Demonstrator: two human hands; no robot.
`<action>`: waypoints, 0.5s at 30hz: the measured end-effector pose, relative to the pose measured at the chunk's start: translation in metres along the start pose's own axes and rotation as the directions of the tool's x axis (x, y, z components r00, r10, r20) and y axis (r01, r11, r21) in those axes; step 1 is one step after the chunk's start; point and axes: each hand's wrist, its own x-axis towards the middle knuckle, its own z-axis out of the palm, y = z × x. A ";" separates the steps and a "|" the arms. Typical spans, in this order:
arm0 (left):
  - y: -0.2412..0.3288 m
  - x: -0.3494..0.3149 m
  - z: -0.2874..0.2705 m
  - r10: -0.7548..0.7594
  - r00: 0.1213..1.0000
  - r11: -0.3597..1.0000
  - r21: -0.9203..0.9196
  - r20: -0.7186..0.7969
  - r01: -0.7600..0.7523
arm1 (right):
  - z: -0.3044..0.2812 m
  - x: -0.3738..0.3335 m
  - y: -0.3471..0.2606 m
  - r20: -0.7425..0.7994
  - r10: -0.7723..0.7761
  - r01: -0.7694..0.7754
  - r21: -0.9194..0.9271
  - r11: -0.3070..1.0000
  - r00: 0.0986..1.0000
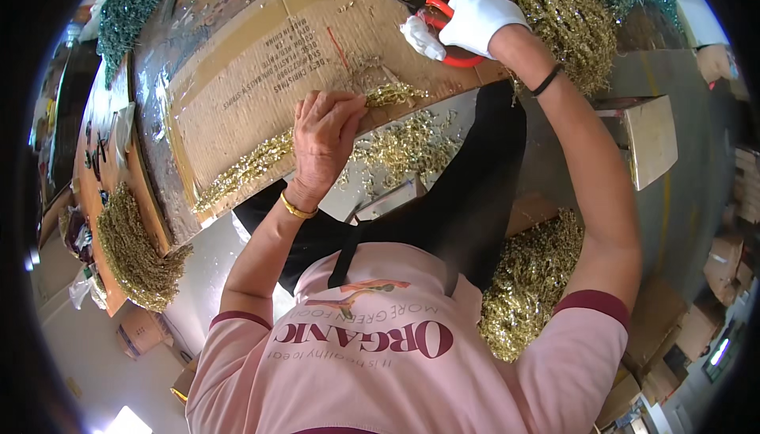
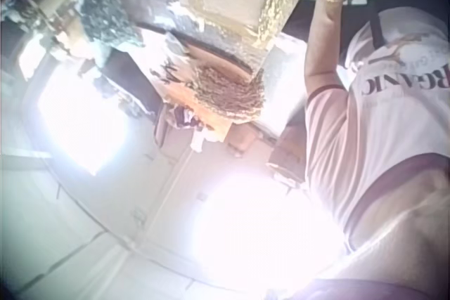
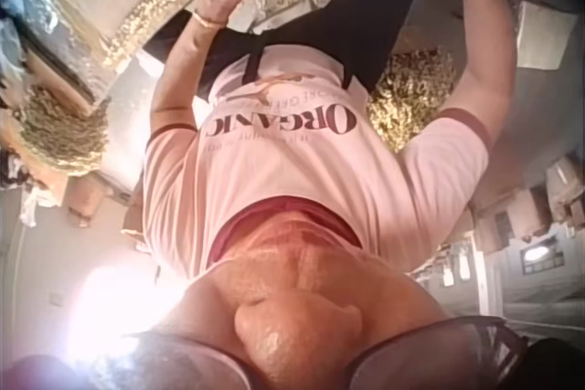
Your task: Cutting long strips of gold tinsel garland into smaller pieces using a pair of pliers/cutters and sorting them.
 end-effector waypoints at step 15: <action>-0.002 0.000 -0.003 -0.080 0.996 0.994 -0.078 0.040 0.083 | 0.040 -0.015 0.013 -0.530 0.090 0.425 0.760 0.493 0.843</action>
